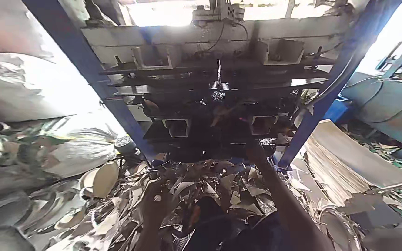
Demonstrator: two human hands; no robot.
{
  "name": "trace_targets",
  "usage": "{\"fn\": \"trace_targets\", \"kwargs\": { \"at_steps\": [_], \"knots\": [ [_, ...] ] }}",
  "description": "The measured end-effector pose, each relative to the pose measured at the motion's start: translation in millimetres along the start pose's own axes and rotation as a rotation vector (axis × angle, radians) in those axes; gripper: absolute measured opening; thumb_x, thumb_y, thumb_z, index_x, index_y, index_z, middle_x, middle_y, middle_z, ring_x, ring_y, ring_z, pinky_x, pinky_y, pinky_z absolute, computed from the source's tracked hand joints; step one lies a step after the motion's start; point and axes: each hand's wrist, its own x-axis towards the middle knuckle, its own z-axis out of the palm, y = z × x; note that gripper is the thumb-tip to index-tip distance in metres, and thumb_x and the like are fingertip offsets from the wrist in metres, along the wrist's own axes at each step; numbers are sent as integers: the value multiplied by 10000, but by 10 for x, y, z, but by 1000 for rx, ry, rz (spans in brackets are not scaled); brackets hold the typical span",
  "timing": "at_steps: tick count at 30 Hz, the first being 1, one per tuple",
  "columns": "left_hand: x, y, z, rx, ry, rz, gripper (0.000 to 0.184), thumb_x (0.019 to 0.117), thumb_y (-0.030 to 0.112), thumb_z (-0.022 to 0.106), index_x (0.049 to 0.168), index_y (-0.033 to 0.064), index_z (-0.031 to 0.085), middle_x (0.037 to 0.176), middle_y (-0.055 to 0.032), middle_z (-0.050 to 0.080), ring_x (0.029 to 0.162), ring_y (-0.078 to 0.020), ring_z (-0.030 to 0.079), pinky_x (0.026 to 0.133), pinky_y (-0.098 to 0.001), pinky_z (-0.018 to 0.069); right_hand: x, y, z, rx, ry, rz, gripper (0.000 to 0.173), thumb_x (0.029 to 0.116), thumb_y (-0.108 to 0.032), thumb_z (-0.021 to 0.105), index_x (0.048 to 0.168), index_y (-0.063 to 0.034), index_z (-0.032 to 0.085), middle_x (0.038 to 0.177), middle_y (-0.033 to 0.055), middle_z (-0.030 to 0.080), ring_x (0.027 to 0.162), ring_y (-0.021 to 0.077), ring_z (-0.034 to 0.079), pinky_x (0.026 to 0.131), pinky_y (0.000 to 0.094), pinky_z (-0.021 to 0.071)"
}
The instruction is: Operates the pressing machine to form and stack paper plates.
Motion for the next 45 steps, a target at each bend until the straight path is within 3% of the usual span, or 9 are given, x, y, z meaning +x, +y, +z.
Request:
{"fn": "trace_targets", "kwargs": {
  "at_steps": [6, 9, 18, 25, 33, 36, 38, 41, 45],
  "knots": [
    [199, 267, 382, 150, -198, 172, 253, 903, 135, 644, 1114, 58, 760, 1167, -192, 719, 1047, -406, 700, 875, -615, 547, -387, -124, -199, -204, -134, -40, 333, 1042, -90, 492, 1332, 19, 613, 1270, 287, 642, 1208, 468, 611, 972, 610, 505],
    [391, 448, 480, 227, -387, -43, 321, 988, 231, 632, 1261, 79, 707, 1336, -178, 651, 1262, -383, 601, 1069, -599, 449, -1189, -160, -301, -70, -111, 0, 328, 1035, -157, 529, 1296, -3, 656, 1268, 259, 660, 1194, 436, 628, 1005, 597, 495],
    [924, 135, 1310, 384, -439, 135, 520, 1047, 303, 475, 1496, 42, 495, 1545, -254, 442, 1455, -442, 383, 1210, -587, 255, -3363, 83, -596, 67, -524, -62, 224, 990, -148, 598, 1075, -3, 746, 1011, 232, 722, 984, 430, 702, 820, 590, 561],
    [1004, 202, 1371, 271, -610, 160, 520, 1052, 258, 514, 1475, -43, 480, 1559, -329, 373, 1476, -511, 299, 1214, -629, 213, -3487, 154, -755, 29, 213, 119, 116, 893, -129, 663, 865, -64, 755, 930, 149, 729, 767, 306, 731, 623, 489, 602],
    [612, -100, 1645, 40, -590, 267, 454, 1002, 301, 580, 1345, 4, 603, 1317, -244, 626, 1236, -405, 597, 1045, -616, 449, -3145, 703, -1300, 123, 595, 391, 240, 979, -67, 559, 1002, 107, 723, 984, 279, 715, 900, 409, 701, 836, 565, 540],
    [-93, 741, 1352, -97, -935, 217, 337, 1029, 111, 513, 1292, -87, 586, 1268, -214, 623, 1194, -312, 588, 1053, -461, 454, -3191, 885, -1393, 165, 710, 480, 296, 1013, -125, 530, 1069, 110, 700, 1023, 283, 707, 922, 386, 692, 853, 543, 535],
    [-439, 1330, 1165, 128, -1271, 468, 345, 1042, 172, 515, 1289, -35, 637, 1328, -221, 637, 1277, -373, 585, 1088, -520, 439, -3233, 1039, -1423, 179, 836, 482, 332, 997, -197, 541, 1036, 87, 708, 984, 228, 704, 882, 292, 682, 826, 464, 562],
    [-1144, 1220, 1172, -386, -921, 890, 149, 923, 64, 650, 999, 73, 777, 1010, -96, 752, 968, -267, 723, 871, -414, 590, -3304, 912, -1631, 63, 988, 350, 322, 995, -157, 539, 941, 112, 708, 937, 237, 694, 886, 242, 666, 809, 357, 541],
    [-1719, 1157, 1054, -667, -972, 1101, 140, 971, 135, 636, 979, 159, 774, 983, -18, 740, 1036, -178, 698, 1029, -369, 518, -3459, 599, -1764, -88, 832, 16, 302, 1021, -219, 564, 918, -7, 754, 909, 161, 722, 892, 180, 689, 826, 271, 550]
  ]
}}
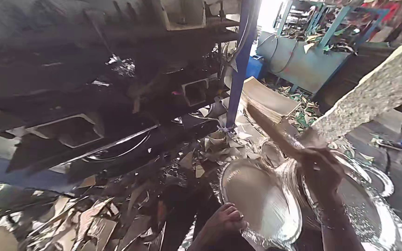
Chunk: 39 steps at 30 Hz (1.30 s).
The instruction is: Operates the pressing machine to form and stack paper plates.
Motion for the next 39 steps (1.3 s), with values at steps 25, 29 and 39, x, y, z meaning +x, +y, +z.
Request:
{"fn": "trace_targets", "kwargs": {
  "at_steps": [25, 29, 39],
  "knots": [
    [119, -163, -94, -949, 403, -1325, 863, 816, -22, 647, 1566, 16, 221, 1385, -188, 531, 1122, -151, 622, 906, -310, 557, -712, 1037, 623, 200, -782, 1002, 474, 955, -174, 686, 1386, -3, 590, 1313, 239, 642, 1234, 337, 614, 1070, 535, 459],
    [228, -425, -675, -1254, 745, -1166, 421, 1105, 304, 262, 1213, 50, 579, 992, -43, 727, 896, -101, 706, 795, -315, 606, -350, 775, 767, 376, -729, 719, 474, 978, -121, 621, 1419, 29, 535, 1326, 225, 635, 1221, 261, 618, 1070, 431, 470],
    [935, -874, -1972, -367, -44, -689, 335, 1069, 217, 498, 1317, 64, 662, 1288, -37, 683, 1150, -42, 620, 1040, -277, 475, 282, -134, 1129, 568, -897, 192, 365, 1019, -214, 599, 1342, -47, 632, 1181, 143, 720, 1064, 215, 699, 972, 451, 538]
  ]
}}
